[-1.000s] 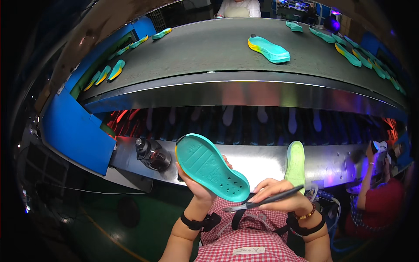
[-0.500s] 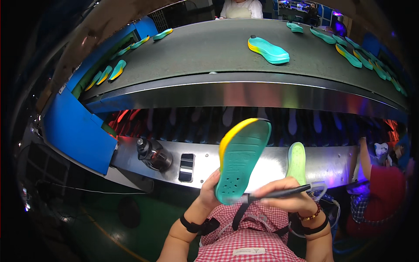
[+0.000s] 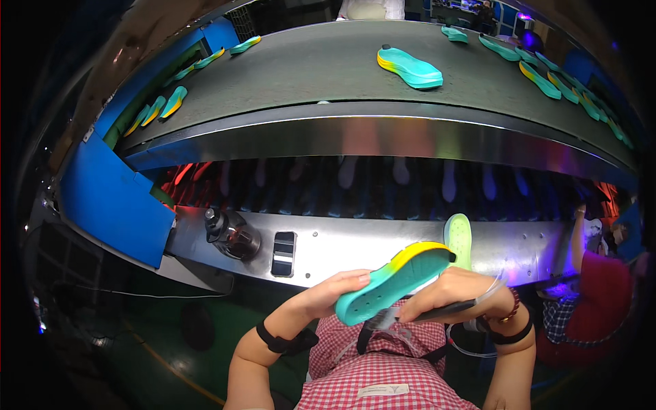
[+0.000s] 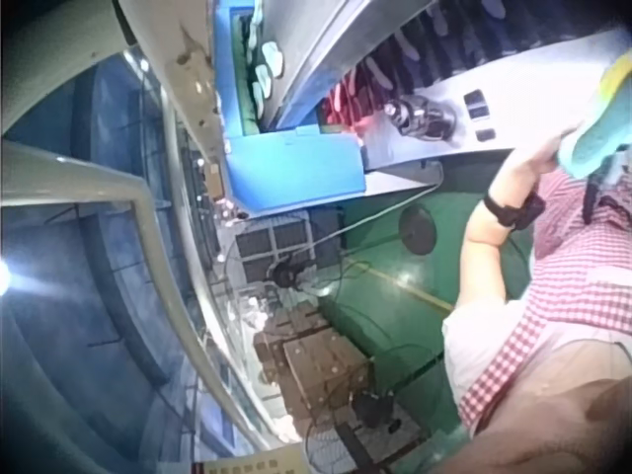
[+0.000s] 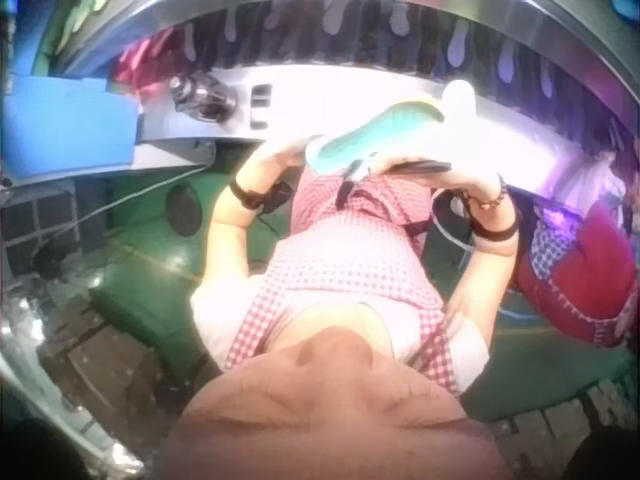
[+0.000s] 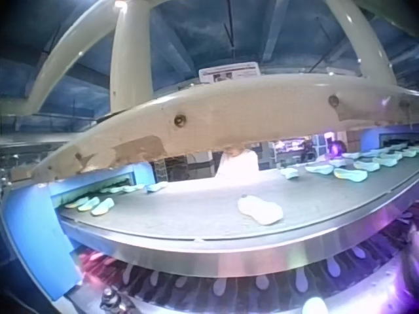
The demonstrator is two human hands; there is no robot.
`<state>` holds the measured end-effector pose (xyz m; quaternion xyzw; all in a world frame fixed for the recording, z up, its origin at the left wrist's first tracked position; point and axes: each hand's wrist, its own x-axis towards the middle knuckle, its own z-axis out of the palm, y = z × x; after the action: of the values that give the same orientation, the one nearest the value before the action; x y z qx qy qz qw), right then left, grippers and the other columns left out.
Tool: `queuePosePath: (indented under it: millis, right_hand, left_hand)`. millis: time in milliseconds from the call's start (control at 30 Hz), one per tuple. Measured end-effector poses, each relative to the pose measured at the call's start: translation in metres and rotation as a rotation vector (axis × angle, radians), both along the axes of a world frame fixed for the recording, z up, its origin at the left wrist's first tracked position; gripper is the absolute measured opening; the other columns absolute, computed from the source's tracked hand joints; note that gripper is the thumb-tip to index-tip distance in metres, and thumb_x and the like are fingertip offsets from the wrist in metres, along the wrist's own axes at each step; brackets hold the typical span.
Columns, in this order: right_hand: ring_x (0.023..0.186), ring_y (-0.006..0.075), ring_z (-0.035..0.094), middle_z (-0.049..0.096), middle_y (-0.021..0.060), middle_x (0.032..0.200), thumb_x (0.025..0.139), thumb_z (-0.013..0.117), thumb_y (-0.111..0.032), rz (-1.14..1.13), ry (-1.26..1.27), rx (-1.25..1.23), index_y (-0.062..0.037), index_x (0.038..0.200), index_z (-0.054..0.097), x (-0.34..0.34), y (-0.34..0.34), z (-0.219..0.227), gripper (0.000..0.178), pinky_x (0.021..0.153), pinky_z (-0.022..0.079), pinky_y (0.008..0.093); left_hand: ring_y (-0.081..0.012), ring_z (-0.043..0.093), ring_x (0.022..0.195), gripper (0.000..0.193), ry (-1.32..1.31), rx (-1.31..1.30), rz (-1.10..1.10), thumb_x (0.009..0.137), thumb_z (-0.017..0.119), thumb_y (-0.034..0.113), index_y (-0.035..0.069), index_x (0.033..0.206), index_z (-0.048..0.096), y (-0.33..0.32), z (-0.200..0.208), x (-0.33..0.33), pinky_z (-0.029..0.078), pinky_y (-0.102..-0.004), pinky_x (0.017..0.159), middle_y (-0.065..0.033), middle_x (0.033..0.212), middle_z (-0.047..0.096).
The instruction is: Apply glue or adhesive to the inside of shoe soles using a brush tool at a manufacturing workstation.
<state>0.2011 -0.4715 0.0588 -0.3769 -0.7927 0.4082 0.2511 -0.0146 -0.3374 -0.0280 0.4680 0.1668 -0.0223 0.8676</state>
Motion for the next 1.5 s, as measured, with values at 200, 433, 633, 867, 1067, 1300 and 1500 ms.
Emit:
queuePosePath:
  millis: [200,433,633,867,1067,1300,1500]
  right_hand:
    - [0.092,0.0228,0.062,0.065,0.0114,0.095,0.076,0.063,-0.002,-0.159,0.26,0.079,-0.0016,0.099,0.061,0.007,-0.006,-0.028,0.023,0.081,0.049,0.0311]
    - [0.094,0.0254,0.062,0.064,0.0147,0.097,0.074,0.065,0.002,-0.421,0.305,0.17,-0.0001,0.097,0.063,0.003,-0.015,-0.034,0.023,0.084,0.048,0.0308]
    - [0.088,0.0242,0.063,0.064,0.0131,0.098,0.071,0.068,0.0,-0.345,0.287,0.187,-0.002,0.096,0.064,-0.008,-0.03,-0.033,0.025,0.077,0.049,0.029]
    - [0.067,0.0108,0.06,0.065,0.0089,0.081,0.072,0.067,-0.007,-0.67,0.287,0.02,-0.0031,0.092,0.066,-0.03,-0.012,-0.041,0.02,0.058,0.046,0.0209]
    - [0.06,0.0205,0.061,0.062,0.0101,0.072,0.069,0.068,-0.006,-0.589,0.133,0.546,-0.0052,0.087,0.064,-0.05,0.005,-0.058,0.019,0.055,0.048,0.0271]
    - [0.066,0.024,0.061,0.063,0.0116,0.078,0.069,0.069,-0.008,-0.442,0.225,0.209,-0.0043,0.089,0.065,-0.039,-0.017,-0.037,0.02,0.061,0.049,0.0307]
    - [0.077,0.0251,0.062,0.064,0.0128,0.084,0.071,0.067,-0.002,-0.381,0.289,0.352,-0.0028,0.092,0.063,-0.057,-0.01,-0.033,0.021,0.071,0.05,0.0304]
  left_hand:
    - [-0.0176,0.057,0.094,0.05,-0.009,-0.032,0.038,0.089,0.04,0.033,-0.005,0.122,0.043,0.005,0.011,-0.008,0.047,-0.0293,0.08,-0.0152,0.111,0.055]
    - [-0.0177,0.055,0.098,0.055,-0.103,-0.086,0.103,0.086,0.044,0.035,-0.006,0.123,0.042,0.012,0.001,-0.029,0.045,-0.0274,0.083,-0.0162,0.112,0.055]
    - [-0.0225,0.054,0.104,0.058,-0.087,-0.042,0.31,0.087,0.037,0.043,-0.005,0.119,0.047,0.025,0.009,-0.043,0.043,-0.0314,0.088,-0.0155,0.116,0.053]
    - [-0.0389,0.04,0.116,0.085,-0.523,-0.54,0.62,0.079,0.015,0.072,0.007,0.131,0.034,-0.018,-0.017,0.018,0.032,-0.0543,0.096,-0.0154,0.126,0.044]
    - [-0.036,0.046,0.11,0.088,-0.375,-0.515,0.711,0.077,0.017,0.075,0.004,0.123,0.043,-0.023,-0.02,0.021,0.035,-0.0494,0.096,-0.0174,0.115,0.052]
    - [-0.0315,0.052,0.1,0.087,-0.417,-0.452,0.81,0.075,0.021,0.076,0.004,0.118,0.045,-0.018,-0.022,0.013,0.039,-0.0477,0.093,-0.0155,0.106,0.054]
    - [-0.0295,0.052,0.096,0.088,-0.539,-0.391,0.77,0.073,0.026,0.077,0.003,0.117,0.044,-0.023,-0.005,0.027,0.036,-0.0478,0.095,-0.0146,0.101,0.055]
